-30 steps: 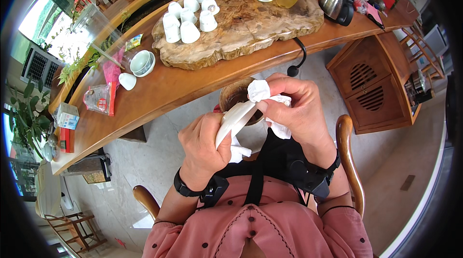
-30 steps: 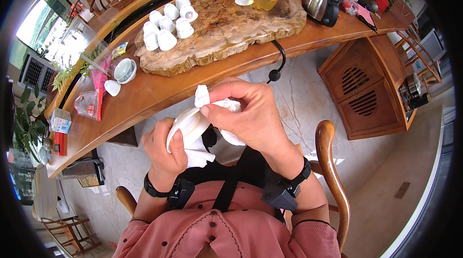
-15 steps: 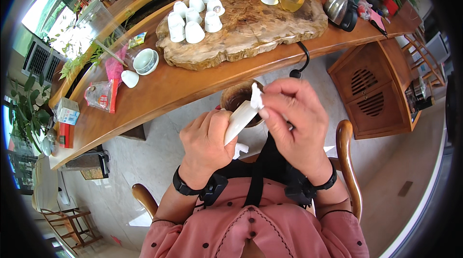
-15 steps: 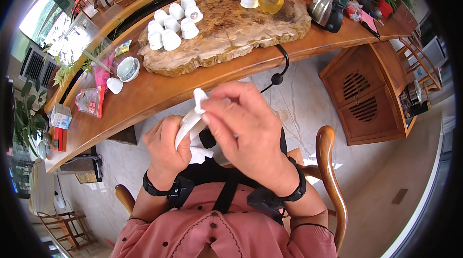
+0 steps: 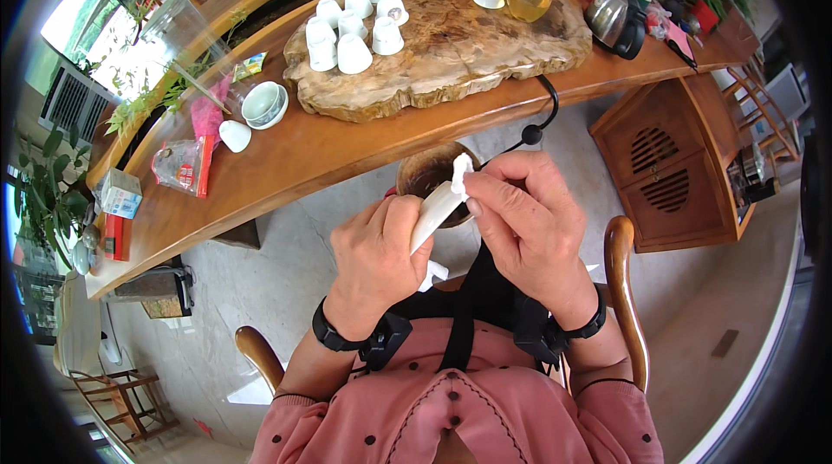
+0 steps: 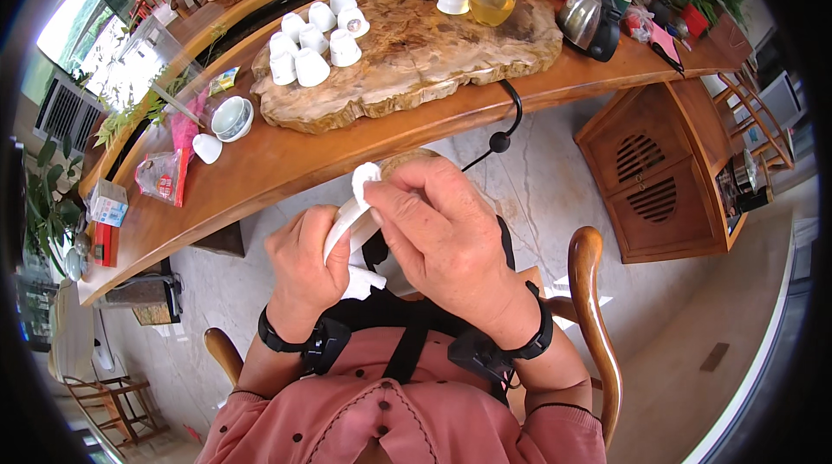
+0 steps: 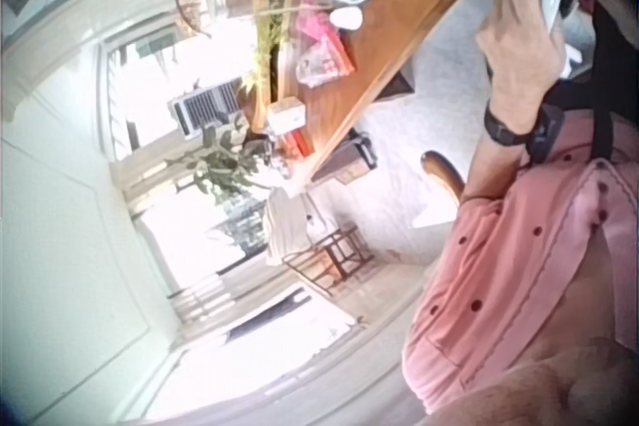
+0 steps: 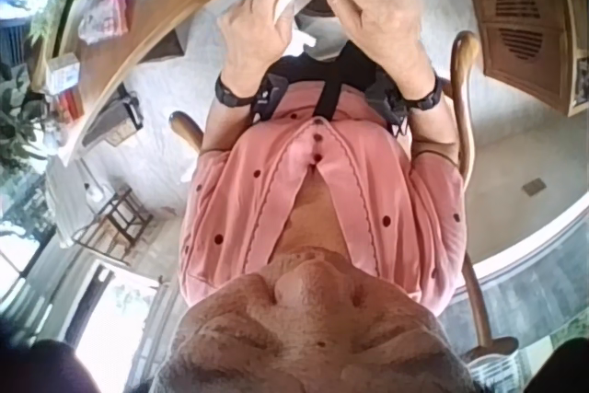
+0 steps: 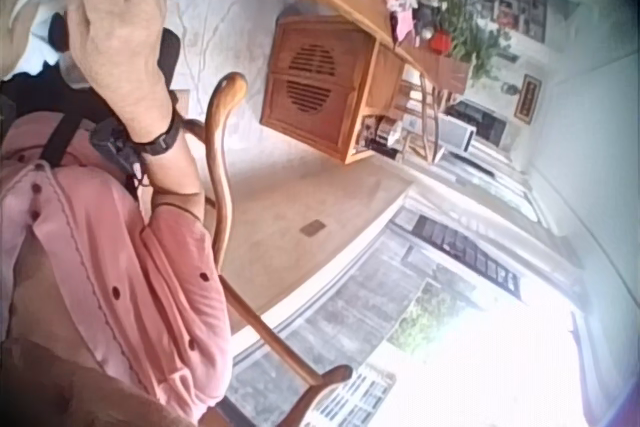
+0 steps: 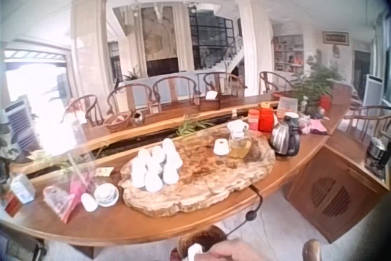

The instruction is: The person wipes multiple small white ceramic tea cups using a white cloth, handling them individually from a wooden tray and placing them back down.

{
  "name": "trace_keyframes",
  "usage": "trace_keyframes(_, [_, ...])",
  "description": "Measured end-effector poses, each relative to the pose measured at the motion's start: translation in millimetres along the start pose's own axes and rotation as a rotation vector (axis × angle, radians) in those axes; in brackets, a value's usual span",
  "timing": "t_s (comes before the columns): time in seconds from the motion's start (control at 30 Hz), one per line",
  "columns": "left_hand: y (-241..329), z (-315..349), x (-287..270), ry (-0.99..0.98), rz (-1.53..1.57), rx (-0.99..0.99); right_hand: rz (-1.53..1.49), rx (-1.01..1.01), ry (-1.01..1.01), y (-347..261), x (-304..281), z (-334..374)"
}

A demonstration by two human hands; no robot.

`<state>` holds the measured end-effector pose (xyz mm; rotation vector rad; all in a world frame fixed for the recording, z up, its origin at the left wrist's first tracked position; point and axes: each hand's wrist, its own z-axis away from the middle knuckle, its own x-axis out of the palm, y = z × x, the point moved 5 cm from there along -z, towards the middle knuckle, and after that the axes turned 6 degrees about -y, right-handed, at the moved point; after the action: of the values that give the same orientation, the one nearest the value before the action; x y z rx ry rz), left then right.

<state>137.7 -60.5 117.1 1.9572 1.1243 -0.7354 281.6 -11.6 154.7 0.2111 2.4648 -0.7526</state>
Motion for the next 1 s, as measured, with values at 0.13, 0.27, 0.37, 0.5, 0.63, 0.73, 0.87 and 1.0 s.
trace_keyframes(0.13, [-2.8,0.6,-0.6,0.032,-0.059,0.036,-0.206,0.107,-0.075,1.0,0.6,-2.2])
trace_keyframes(0.27, [-0.7,-2.8,1.7,0.030,-0.117,0.095,-0.467,0.328,-0.155,14.3,1.3,2.0])
trace_keyframes(0.37, [0.2,-7.0,-0.1,0.022,-0.137,0.132,-0.542,0.372,-0.155,18.0,3.7,2.1])
trace_keyframes(0.5, [-0.8,-8.5,-0.2,0.033,-0.166,0.138,-0.609,0.437,-0.139,19.1,8.6,3.1])
trace_keyframes(0.63, [-2.4,-7.8,1.9,0.007,-0.168,0.135,-0.639,0.459,-0.116,19.1,12.0,3.5])
trace_keyframes(0.73, [-1.7,-7.1,2.1,0.002,-0.170,0.126,-0.649,0.435,-0.122,26.8,14.5,8.4])
trace_keyframes(0.87, [-2.5,-5.4,3.8,0.015,-0.156,0.118,-0.680,0.478,-0.103,22.2,13.4,7.0])
trace_keyframes(1.0, [0.2,-6.4,3.5,0.013,-0.178,0.126,-0.638,0.439,-0.107,26.6,12.9,8.5])
